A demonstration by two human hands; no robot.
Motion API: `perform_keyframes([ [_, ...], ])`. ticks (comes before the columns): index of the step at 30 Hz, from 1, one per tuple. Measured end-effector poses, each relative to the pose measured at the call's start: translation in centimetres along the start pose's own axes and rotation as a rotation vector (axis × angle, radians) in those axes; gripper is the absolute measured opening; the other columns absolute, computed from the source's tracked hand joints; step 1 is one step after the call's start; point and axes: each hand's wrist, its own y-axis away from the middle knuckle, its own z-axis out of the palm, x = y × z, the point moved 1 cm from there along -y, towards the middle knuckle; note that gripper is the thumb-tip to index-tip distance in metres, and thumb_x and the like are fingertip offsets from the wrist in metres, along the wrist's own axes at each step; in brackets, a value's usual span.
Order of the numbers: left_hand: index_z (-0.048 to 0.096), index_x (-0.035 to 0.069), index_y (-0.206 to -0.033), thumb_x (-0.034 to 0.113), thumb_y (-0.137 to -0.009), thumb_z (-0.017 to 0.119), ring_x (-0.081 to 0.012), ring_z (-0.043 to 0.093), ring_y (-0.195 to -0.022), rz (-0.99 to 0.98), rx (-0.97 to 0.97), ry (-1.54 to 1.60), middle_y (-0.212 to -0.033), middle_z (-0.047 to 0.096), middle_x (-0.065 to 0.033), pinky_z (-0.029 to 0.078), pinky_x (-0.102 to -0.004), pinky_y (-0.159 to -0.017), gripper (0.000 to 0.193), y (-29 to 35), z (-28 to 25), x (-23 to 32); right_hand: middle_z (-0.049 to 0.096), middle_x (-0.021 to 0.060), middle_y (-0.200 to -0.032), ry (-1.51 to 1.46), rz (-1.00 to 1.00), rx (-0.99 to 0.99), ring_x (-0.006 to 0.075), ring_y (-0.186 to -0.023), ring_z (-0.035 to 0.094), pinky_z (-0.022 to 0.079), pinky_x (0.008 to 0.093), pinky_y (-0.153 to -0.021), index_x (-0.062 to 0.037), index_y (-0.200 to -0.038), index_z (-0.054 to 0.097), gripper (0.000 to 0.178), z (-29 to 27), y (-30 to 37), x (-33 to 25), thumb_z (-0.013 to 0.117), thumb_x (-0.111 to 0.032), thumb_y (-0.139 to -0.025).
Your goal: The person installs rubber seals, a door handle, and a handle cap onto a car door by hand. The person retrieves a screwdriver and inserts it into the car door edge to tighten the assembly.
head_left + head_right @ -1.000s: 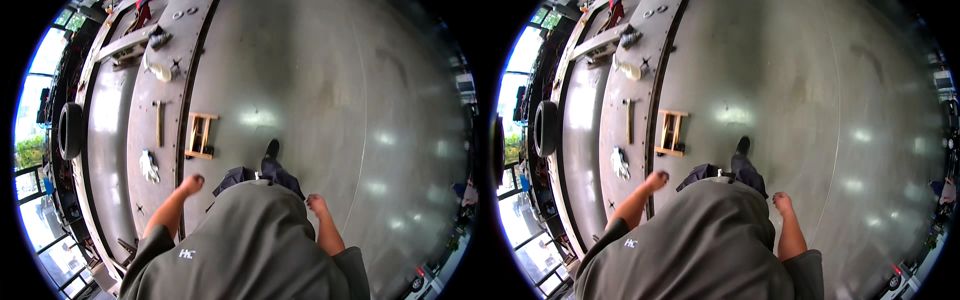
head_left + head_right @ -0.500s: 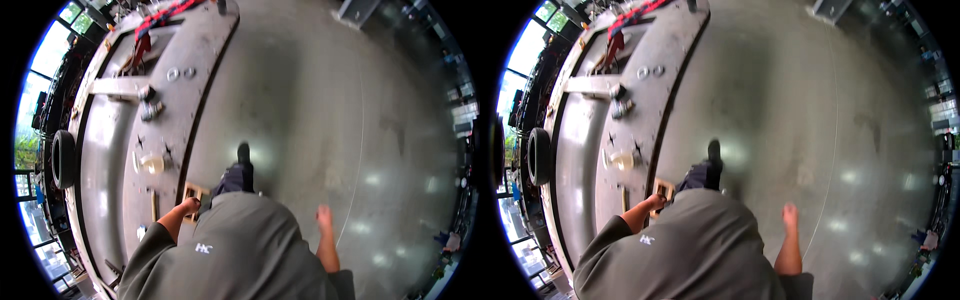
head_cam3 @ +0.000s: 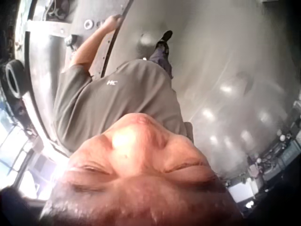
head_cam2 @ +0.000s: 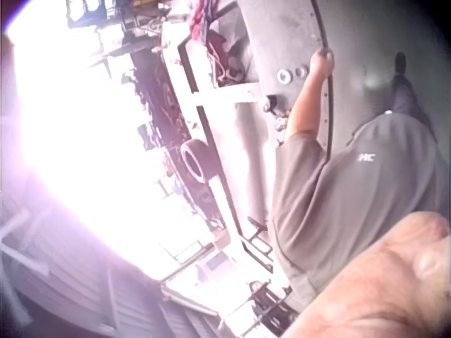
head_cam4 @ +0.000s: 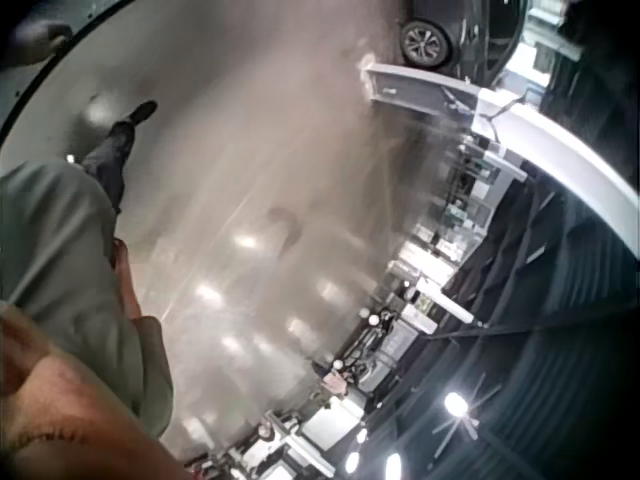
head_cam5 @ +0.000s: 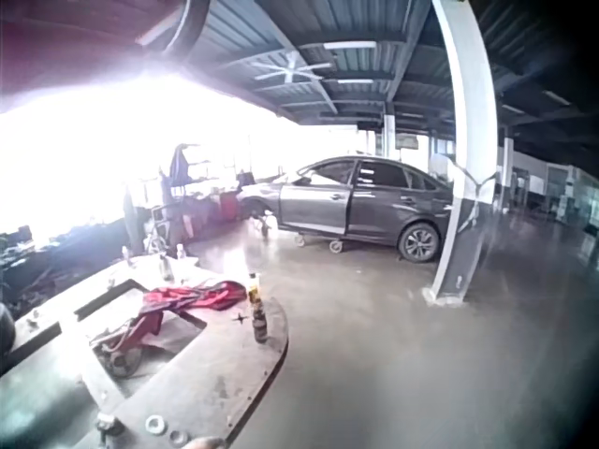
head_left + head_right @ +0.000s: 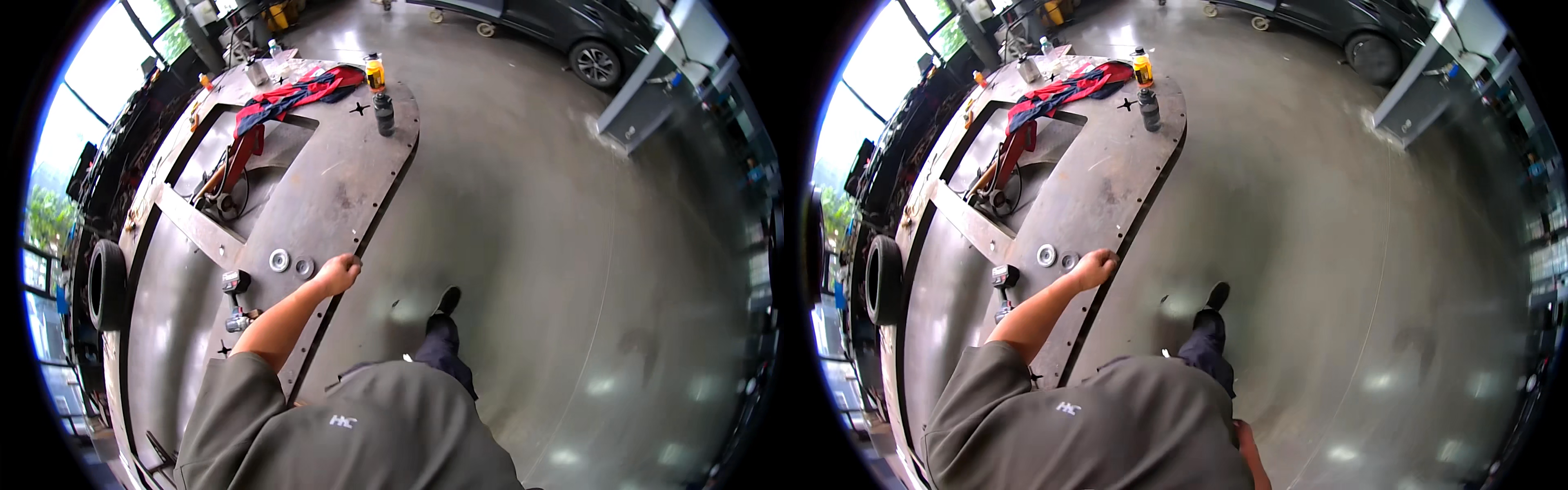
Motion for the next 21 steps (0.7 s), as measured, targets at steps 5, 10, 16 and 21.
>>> perform_keyframes([
  [5,0.075,0.007,-0.108,0.036,-0.094,0.059,-0.0419,0.071,-0.108,-0.475,-0.196,-0.246,-0.113,0.075,-0.0219,0.058,-0.0521,-0.092,0.036,-1.8,5.5,-6.0,0.068,0.0101,-0.08,0.39,-0.001,0.058,0.0249,-0.074,0.066,0.054,0.0433,-0.068,-0.0006,-0.092,0.069,0.014,-10.5,-10.2,-37.4,0.062,-0.012,-0.088],
  [10,0.071,0.005,-0.131,0.035,-0.095,0.057,-0.0363,0.066,-0.124,-0.564,-0.732,-0.198,-0.134,0.07,-0.0202,0.051,-0.0434,-0.108,0.049,-1.8,9.7,-9.1,0.066,0.0053,-0.086,-0.167,-0.317,0.237,0.0116,-0.067,0.06,0.05,0.0265,-0.056,-0.0035,-0.117,0.064,0.017,-16.3,-20.4,-70.6,0.057,-0.013,-0.105],
  [16,0.076,0.004,-0.121,0.044,-0.095,0.053,-0.0332,0.073,-0.107,-0.583,-0.895,-0.2,-0.112,0.078,-0.0189,0.056,-0.0442,-0.098,0.052,-22.8,11.0,-8.2,0.069,0.0055,-0.093,-0.022,-0.531,0.126,0.0121,-0.074,0.064,0.054,0.0276,-0.061,-0.0026,-0.129,0.062,0.025,-14.5,-28.4,-94.8,0.058,-0.013,-0.106],
  [21,0.077,0.003,-0.1,0.04,-0.092,0.06,-0.0396,0.073,-0.097,-0.281,-0.382,-0.223,-0.105,0.076,-0.0225,0.059,-0.052,-0.087,0.041,-56.9,2.4,2.5,0.056,0.0002,-0.071,0.286,-0.53,-0.103,0.0127,-0.066,0.056,0.047,0.0325,-0.056,-0.008,-0.087,0.062,0.016,-12.2,-35.2,-99.6,0.058,-0.013,-0.101],
])
